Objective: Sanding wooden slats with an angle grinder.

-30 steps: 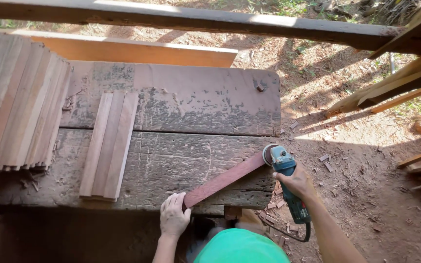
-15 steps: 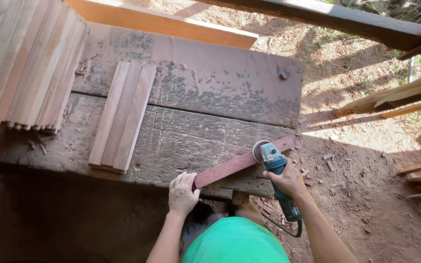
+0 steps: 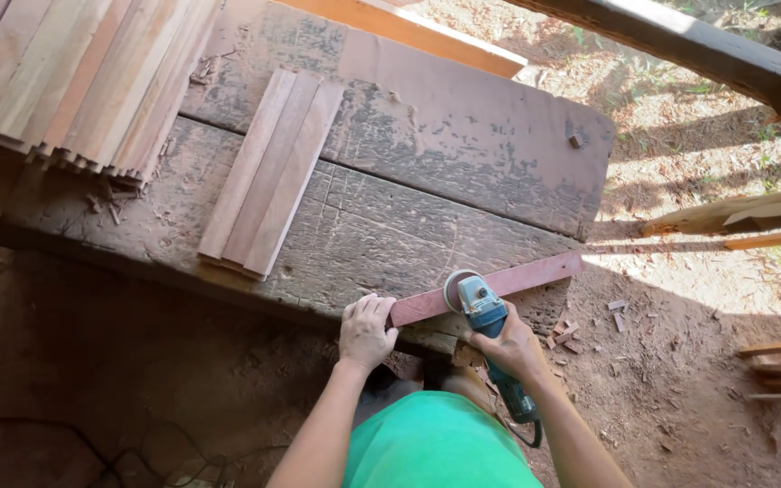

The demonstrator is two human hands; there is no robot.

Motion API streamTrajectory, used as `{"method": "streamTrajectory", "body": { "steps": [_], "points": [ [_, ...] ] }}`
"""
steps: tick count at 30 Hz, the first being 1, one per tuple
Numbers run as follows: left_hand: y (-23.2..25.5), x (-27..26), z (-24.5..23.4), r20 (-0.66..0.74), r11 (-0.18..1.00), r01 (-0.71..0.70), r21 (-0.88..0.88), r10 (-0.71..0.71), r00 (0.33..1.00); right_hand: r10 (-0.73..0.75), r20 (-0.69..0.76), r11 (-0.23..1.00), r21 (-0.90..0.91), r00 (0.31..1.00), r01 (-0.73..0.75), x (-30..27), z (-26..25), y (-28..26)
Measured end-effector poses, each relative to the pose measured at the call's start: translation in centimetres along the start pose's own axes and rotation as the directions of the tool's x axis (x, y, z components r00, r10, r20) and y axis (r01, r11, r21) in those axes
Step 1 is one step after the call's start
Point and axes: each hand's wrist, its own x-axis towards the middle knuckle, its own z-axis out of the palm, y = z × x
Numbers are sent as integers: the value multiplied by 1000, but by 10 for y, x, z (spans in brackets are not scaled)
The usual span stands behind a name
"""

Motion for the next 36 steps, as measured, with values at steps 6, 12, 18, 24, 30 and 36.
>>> {"method": "streamTrajectory", "body": {
  "steps": [6, 12, 18, 24, 30, 36],
  "points": [
    [0, -2, -4, -26, 1000, -13, -20, 12, 1000, -55, 36, 995, -76, 998, 57, 7, 28, -6],
    [-7, -5, 7, -25, 997, 12, -75, -14, 1000, -113, 132, 987, -100, 985, 127, -10, 49, -27],
    [-13, -7, 7, -53, 995, -3, -101, -3, 999, -80, 93, 989, -120, 992, 91, 3, 39, -11],
    [-8, -6, 3, -32, 997, 1, -82, -3, 999, -43, 23, 999, -9, 999, 44, 9, 2, 6],
    [-7, -6, 5, -8, 996, 39, -77, -39, 999, -18, -14, 1000, 21, 1000, 19, 35, -22, 37],
    [-5, -7, 7, -13, 994, 72, -82, -73, 997, -7, -31, 999, 51, 1000, 9, 52, -51, 61]
  ]
}}
